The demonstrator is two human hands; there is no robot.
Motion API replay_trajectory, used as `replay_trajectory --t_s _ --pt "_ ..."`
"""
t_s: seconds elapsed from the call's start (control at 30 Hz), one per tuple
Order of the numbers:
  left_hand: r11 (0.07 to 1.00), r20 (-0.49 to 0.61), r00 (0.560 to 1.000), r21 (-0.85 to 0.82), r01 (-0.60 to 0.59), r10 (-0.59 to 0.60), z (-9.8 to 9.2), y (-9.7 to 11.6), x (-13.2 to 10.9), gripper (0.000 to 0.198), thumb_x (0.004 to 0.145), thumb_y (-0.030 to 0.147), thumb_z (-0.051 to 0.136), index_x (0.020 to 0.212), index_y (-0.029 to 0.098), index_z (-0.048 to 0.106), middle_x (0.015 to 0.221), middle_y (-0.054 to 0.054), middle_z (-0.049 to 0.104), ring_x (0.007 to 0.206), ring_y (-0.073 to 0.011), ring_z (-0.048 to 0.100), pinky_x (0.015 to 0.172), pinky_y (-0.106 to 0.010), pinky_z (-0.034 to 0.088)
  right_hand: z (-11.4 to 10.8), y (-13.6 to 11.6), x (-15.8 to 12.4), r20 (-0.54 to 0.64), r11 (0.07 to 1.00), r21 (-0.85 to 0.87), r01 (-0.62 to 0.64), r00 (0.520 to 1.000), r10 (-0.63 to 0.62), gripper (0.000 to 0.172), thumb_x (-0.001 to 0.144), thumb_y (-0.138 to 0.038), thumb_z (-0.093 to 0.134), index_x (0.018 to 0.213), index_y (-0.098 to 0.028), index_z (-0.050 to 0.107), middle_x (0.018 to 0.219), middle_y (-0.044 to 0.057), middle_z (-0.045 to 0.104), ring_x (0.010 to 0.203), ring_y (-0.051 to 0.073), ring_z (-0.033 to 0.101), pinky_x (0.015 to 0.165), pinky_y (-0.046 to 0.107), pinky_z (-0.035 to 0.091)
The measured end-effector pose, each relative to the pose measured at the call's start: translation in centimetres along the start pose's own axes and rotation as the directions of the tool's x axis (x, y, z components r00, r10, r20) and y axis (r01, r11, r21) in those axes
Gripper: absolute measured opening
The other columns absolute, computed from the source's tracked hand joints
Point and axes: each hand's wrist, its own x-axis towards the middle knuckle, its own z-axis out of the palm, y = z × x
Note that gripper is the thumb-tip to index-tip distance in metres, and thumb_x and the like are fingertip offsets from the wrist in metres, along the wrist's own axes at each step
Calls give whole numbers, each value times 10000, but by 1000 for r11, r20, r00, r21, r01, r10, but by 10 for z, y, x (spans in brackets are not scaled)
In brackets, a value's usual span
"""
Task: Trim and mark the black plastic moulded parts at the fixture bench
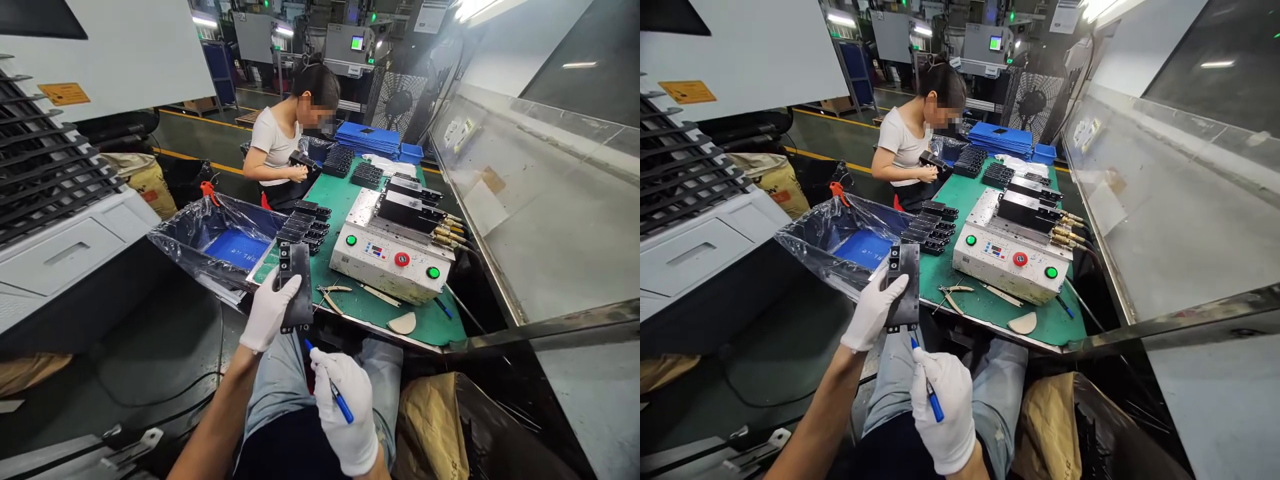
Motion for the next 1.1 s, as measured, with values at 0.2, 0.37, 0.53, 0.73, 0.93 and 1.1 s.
replay_trajectory --t_s 0.2,0.37,0.53,0.73,0.93,1.1 --pt "999 4 1000 -26 27 -27 4 1 -2 527 895 493 696 1301 157 673 1285 -106 765 1215 -268 673 1079 -384 507 8 -4 8 33 997 22 73 997 -74 365 973 -70 562 1296 -205 665 1007 93 777 873 222 742 736 374 597" --pt "995 -24 998 -82 58 -60 7 3 -3 488 869 489 736 1244 177 716 1289 -90 761 1187 -263 680 1091 -385 501 12 -4 14 65 996 15 84 994 -85 357 967 -83 578 1287 -210 673 1013 95 781 873 234 747 722 378 600" --pt "786 54 958 -560 263 -282 1 -6 5 450 839 494 789 1166 190 738 1104 -77 783 1006 -225 730 918 -348 611 2 1 4 12 993 115 -20 1000 18 365 971 -64 565 1265 -235 700 957 54 775 836 199 749 736 346 604" --pt "136 375 924 -914 381 -71 3 -7 3 477 1028 550 469 1273 187 657 750 25 558 543 -52 543 474 -134 492 3 -4 6 -38 892 379 -244 959 279 325 1027 -134 549 1239 -273 754 955 28 800 834 168 777 802 288 639" --pt "104 277 959 -954 282 -65 13 -10 -5 284 1071 237 421 1242 202 645 704 77 401 432 13 305 378 -25 274 11 -12 16 12 866 452 -213 972 233 320 1021 -143 548 1246 -229 758 1023 86 804 924 213 782 828 332 659" --pt "219 230 967 -944 248 -105 10 -11 -8 219 1047 227 466 1154 219 657 741 60 396 481 -2 285 420 -27 285 6 -18 21 43 891 427 -152 988 148 311 996 -114 558 1193 -236 765 945 72 798 848 203 773 755 314 646"
